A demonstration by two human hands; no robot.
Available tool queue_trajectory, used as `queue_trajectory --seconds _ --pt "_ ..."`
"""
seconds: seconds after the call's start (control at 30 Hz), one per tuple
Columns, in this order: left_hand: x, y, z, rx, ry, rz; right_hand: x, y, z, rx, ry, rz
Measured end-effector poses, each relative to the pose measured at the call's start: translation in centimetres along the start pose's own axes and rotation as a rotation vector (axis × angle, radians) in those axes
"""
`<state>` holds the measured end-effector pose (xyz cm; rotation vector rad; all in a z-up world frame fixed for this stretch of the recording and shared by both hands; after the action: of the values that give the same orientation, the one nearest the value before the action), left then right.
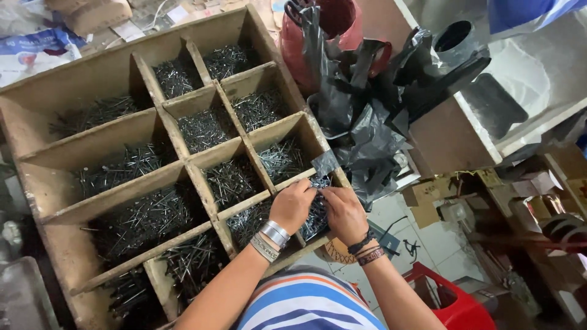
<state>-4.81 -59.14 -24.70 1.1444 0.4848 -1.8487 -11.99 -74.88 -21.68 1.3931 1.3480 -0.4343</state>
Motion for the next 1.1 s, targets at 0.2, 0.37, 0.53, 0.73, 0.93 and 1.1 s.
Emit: queue_trajectory --seconds 0.2,0.37,0.53,0.73,0.93,1.1 --pt "-1.2 0.2 1.4 0.005 0.197 0.072 0.3 0.1 0.3 0.054 -0.003 -0.053" --pt "-0.6 1.0 2.7 -0.004 0.383 0.109 0.2 1.7 -0.9 0.037 -0.106 -0.118" --pt "-0.5 1.3 2.8 0.004 0.443 0.106 1.3 1.2 0.2 -0.005 -0.125 -0.128" --pt "-2.3 1.1 3.5 0.004 0.405 0.164 1.0 0.7 0.7 0.023 0.02 -0.167" --pt "-4.6 1.7 4.1 -0.022 0.351 0.132 -1.3 1.8 -0.8 0.038 0.108 -0.144" --pt "-4.5 1.8 3.2 -0.052 0.196 0.007 -3.5 2.6 -1.8 0.161 0.169 -0.091"
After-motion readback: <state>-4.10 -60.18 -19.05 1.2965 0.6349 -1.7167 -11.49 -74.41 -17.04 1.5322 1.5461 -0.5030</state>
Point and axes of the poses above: each hand's wrist, its own y-axis towards the middle knuckle, its own x-axis out of the palm, z = x × y, the point moved 2 cm from there along y, towards the middle knuckle, and after that the axes turned 15 degrees about -x, right-handed, at the moved point
